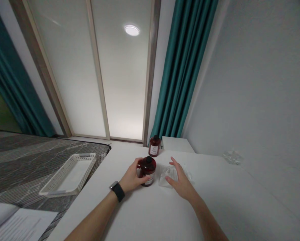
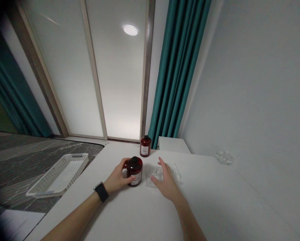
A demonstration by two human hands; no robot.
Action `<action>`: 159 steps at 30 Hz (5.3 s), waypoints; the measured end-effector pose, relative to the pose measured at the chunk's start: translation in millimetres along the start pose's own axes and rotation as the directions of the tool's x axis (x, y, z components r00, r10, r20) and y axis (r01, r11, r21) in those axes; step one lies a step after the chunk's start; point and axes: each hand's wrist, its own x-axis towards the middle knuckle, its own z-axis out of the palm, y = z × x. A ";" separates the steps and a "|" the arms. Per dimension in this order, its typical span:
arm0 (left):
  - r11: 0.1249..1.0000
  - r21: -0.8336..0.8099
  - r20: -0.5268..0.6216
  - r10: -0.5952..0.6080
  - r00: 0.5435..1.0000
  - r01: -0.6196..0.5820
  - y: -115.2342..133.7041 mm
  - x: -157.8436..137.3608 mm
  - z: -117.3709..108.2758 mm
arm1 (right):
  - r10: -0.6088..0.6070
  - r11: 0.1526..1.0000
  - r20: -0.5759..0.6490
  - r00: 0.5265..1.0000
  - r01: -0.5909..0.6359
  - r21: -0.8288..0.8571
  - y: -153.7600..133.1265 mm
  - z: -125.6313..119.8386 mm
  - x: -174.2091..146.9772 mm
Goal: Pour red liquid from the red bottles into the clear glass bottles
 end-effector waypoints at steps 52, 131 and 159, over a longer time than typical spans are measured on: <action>0.975 0.184 0.203 0.089 0.975 -0.127 65.2 -4.6 -20.7 | 0.012 0.948 -0.048 0.999 0.004 0.319 -77.9 69.2 -29.9; 0.963 -0.262 0.148 -0.020 0.989 0.058 23.2 -26.4 -13.8 | -0.039 0.838 -0.005 0.999 0.035 0.545 -85.6 46.7 -11.5; 0.966 -0.253 0.139 -0.021 0.990 0.056 24.0 -26.1 -13.3 | -0.057 0.863 -0.053 0.997 0.076 0.500 -81.3 52.5 -17.1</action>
